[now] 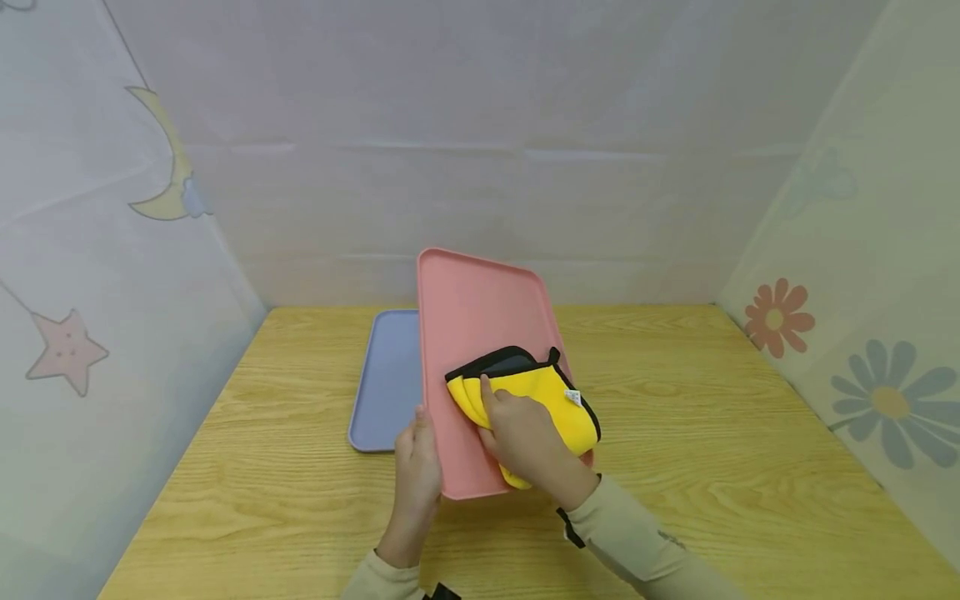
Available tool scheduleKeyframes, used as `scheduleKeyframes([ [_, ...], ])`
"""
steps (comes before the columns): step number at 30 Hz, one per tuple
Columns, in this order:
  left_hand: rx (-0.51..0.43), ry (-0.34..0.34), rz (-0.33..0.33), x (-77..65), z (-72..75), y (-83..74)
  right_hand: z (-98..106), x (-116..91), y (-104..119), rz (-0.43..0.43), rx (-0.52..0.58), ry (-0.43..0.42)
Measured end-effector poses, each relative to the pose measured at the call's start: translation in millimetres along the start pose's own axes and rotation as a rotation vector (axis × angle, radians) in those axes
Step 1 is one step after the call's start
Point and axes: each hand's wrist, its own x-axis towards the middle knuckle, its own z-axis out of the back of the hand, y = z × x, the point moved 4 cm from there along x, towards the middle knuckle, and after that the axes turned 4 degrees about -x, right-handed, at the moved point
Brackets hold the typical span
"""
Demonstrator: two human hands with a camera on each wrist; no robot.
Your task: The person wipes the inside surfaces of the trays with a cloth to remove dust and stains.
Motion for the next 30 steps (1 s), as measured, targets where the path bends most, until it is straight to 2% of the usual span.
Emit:
scheduleKeyframes([
  [6,0.005,0.003,0.020,0.1,-1.5,3.5,0.2,0.5,8.2,0.057,-0.004,-0.016],
  [18,0.006,0.013,0.002,2.3,-3.7,5.6,8.2,-1.6,24.8,0.169,-0.135,-0.067],
  [25,-0.023,-0.019,0.005,1.2,-3.8,5.9,10.0,-5.7,19.8,0.180,-0.147,-0.078],
  [30,-0.007,-0.048,0.007,0.2,-3.8,4.7,7.4,-10.6,10.0,0.189,-0.149,-0.085],
])
